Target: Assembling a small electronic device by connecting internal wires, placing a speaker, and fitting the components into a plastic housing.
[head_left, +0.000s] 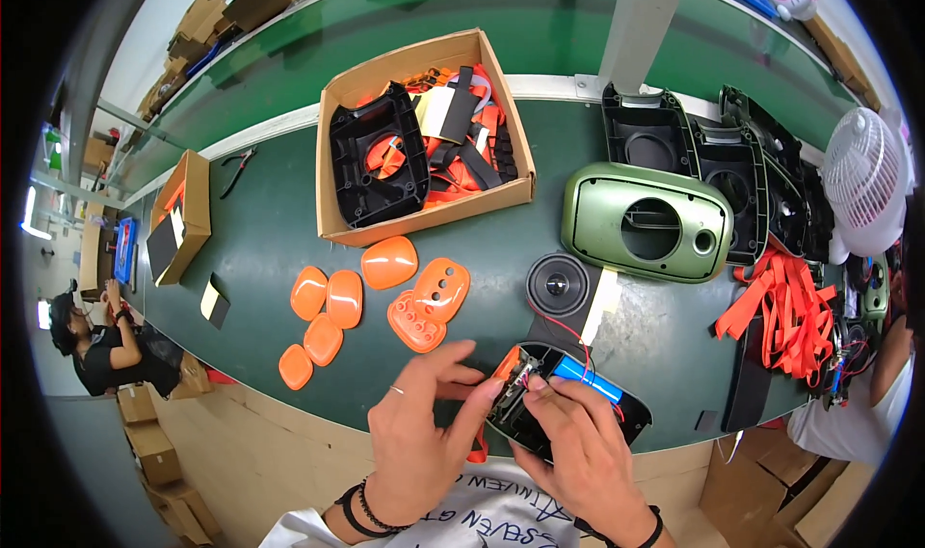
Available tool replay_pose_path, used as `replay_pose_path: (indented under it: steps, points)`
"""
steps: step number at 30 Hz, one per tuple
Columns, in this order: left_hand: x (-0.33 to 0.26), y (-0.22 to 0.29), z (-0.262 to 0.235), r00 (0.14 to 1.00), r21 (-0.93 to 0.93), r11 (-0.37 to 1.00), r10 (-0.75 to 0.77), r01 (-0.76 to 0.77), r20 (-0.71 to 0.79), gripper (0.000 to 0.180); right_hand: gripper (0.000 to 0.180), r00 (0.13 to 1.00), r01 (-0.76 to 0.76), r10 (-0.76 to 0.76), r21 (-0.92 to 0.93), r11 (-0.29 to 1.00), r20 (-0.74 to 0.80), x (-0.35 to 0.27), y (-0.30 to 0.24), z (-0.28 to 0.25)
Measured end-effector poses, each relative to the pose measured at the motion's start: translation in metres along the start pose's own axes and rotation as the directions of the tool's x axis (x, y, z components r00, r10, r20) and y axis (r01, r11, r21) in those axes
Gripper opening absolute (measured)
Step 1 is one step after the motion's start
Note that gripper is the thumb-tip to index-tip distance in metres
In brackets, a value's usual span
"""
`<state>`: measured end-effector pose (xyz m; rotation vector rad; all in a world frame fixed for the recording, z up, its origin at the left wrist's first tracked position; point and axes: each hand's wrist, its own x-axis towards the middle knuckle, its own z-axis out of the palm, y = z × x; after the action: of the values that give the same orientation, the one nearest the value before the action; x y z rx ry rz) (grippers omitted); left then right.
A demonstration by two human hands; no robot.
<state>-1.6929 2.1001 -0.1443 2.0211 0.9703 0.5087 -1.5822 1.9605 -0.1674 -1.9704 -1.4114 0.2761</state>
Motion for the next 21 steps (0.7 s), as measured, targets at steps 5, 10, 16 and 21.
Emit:
replay_pose_path:
  steps: [5,10,16,21]
  points:
    - [-0.0008,-0.0032,-0.0019,0.996,0.061,0.995,0.081,-0.084,0.038,0.043,0.065,1.000,0.008,-0.008,-0.002,1.000,0.009,0.0005,0.0011,-0.0022]
    - [0.0008,0.0019,-0.0033,0.994,0.058,0.995,0.079,-0.083,0.072,0.046,0.071,1.000,0.014,-0.014,0.006,1.000,-0.003,0.0003,0.0007,-0.0005]
    - [-0.0011,0.0017,-0.0015,0.996,0.040,0.996,0.079,-0.081,0.045,0.046,0.059,1.000,0.026,-0.026,-0.029,0.999,-0.001,-0.0003,0.0016,0.0002]
    - [-0.0021,0.0062,-0.0045,0.990,0.096,0.987,0.119,-0.125,0.070,0.049,0.071,0.999,0.033,-0.033,-0.008,0.999,0.004,0.0013,-0.0026,-0.0005]
